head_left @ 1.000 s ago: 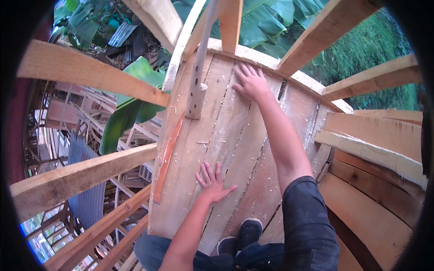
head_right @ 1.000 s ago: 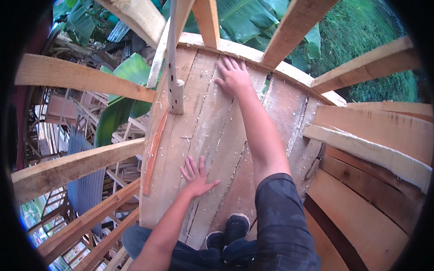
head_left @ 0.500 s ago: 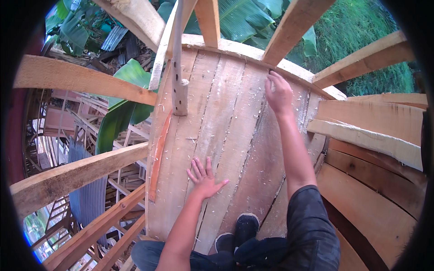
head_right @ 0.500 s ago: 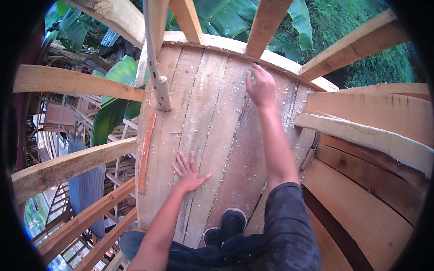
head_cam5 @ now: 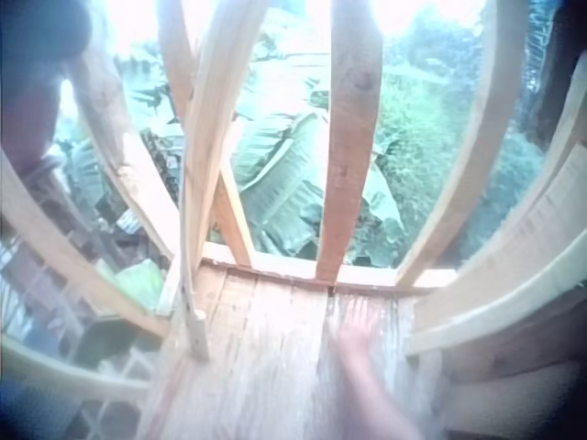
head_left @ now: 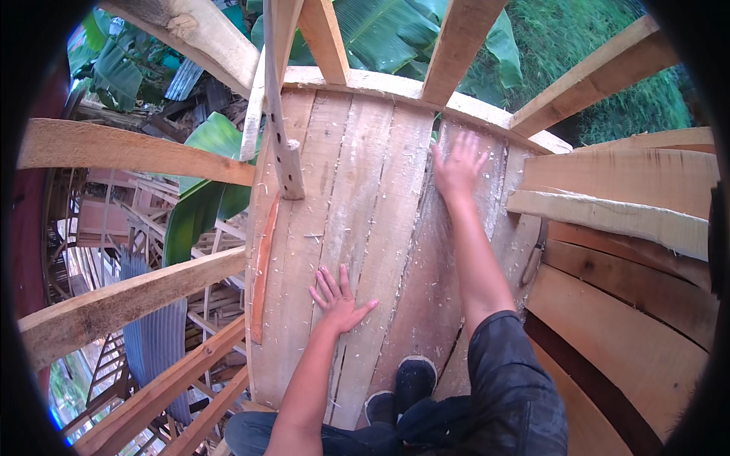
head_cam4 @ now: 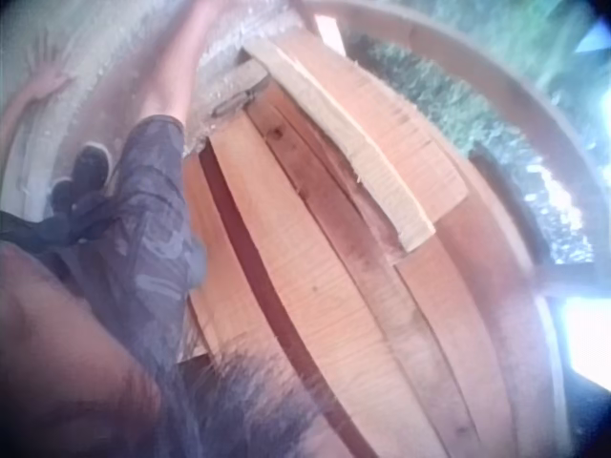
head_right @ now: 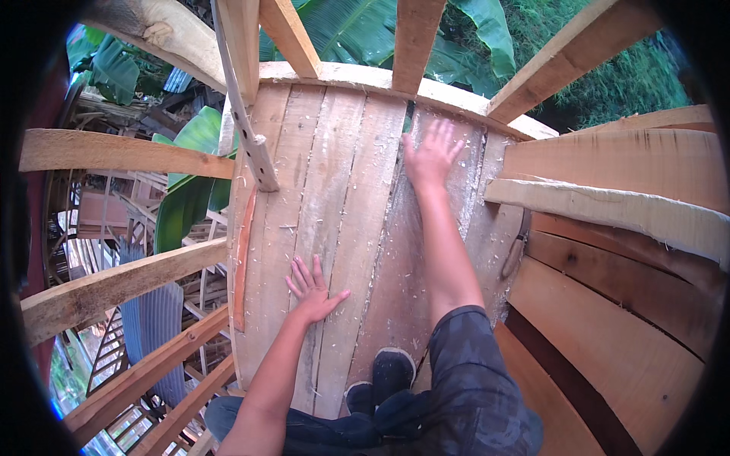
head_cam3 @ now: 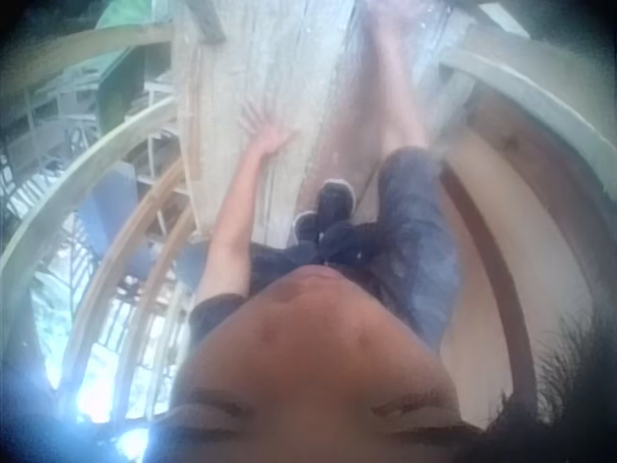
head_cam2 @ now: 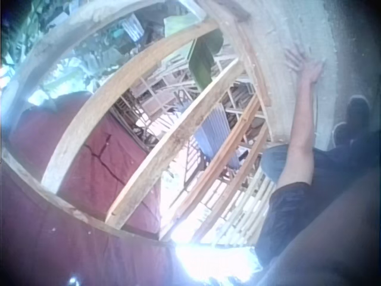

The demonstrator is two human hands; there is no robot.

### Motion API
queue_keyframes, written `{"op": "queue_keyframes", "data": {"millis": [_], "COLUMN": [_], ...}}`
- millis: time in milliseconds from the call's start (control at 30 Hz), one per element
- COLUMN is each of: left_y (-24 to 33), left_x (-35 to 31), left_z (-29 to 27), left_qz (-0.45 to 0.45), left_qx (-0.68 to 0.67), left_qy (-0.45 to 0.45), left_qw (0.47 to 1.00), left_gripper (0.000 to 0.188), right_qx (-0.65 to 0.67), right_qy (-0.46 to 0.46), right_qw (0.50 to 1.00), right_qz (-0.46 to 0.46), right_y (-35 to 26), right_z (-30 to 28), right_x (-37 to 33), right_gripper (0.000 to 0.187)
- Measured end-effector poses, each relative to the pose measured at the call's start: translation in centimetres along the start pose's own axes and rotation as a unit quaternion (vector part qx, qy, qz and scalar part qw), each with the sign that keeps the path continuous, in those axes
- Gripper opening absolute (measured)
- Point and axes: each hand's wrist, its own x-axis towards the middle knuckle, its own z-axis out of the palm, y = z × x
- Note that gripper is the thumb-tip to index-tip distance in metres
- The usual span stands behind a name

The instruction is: The person sits on a wooden structure and uses their hands to wipe away sawdust and wood shavings from the surface. They repeatedly brush the debris off the planks, moving their hands across the surface to clear the area.

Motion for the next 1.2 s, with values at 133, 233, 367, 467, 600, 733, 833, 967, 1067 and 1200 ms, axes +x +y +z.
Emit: {"op": "queue_keyframes", "data": {"millis": [133, 233, 367, 467, 600, 733, 833, 967, 1067, 1200], "left_y": [0.0, -0.3, -0.6, -0.4, 0.0, -0.4, -0.1, 0.5, -0.4, -0.3], "left_x": [0.1, 0.0, -0.1, 0.1, 0.0, -0.2, 0.1, 0.0, -0.4, -0.1], "left_z": [0.1, 0.1, 0.4, 0.2, 0.3, 0.2, 0.2, -0.5, -0.2, 0.0], "left_qz": [-0.004, -0.006, 0.004, 0.002, 0.004, -0.003, 0.008, -0.010, -0.009, 0.002], "left_qx": [0.000, 0.002, -0.003, 0.002, -0.002, 0.000, -0.005, -0.007, -0.008, -0.007], "left_qy": [-0.004, 0.003, 0.009, 0.003, 0.012, 0.018, 0.021, -0.005, 0.004, 0.004], "left_qw": [1.000, 1.000, 1.000, 1.000, 1.000, 1.000, 1.000, 1.000, 1.000, 1.000], "left_gripper": [0.122, 0.122, 0.121, 0.121, 0.120, 0.120, 0.120, 0.120, 0.120, 0.119], "right_qx": [0.083, 0.201, 0.195, 0.143, 0.206, 0.098, -0.007, 0.049, 0.161, 0.171], "right_qy": [-0.017, 0.055, -0.035, 0.017, 0.080, 0.053, 0.022, -0.096, -0.098, -0.012], "right_qw": [0.986, 0.976, 0.979, 0.985, 0.968, 0.994, 0.999, 0.990, 0.975, 0.985], "right_qz": [-0.142, -0.056, 0.045, -0.100, -0.119, 0.010, 0.042, -0.090, -0.120, 0.009], "right_y": [-1.4, -1.9, 0.0, -0.5, 0.3, 3.0, 4.6, 0.7, -1.4, 1.2], "right_z": [-0.3, -2.4, -3.2, -2.6, -2.7, -4.5, -3.6, -2.6, -3.8, -3.2], "right_x": [-0.5, -1.1, -2.9, -3.2, -1.0, -1.0, -1.2, -3.0, -3.0, 0.2], "right_gripper": [0.070, 0.047, 0.024, 0.024, 0.024, 0.039, 0.060, 0.069, 0.070, 0.071]}}
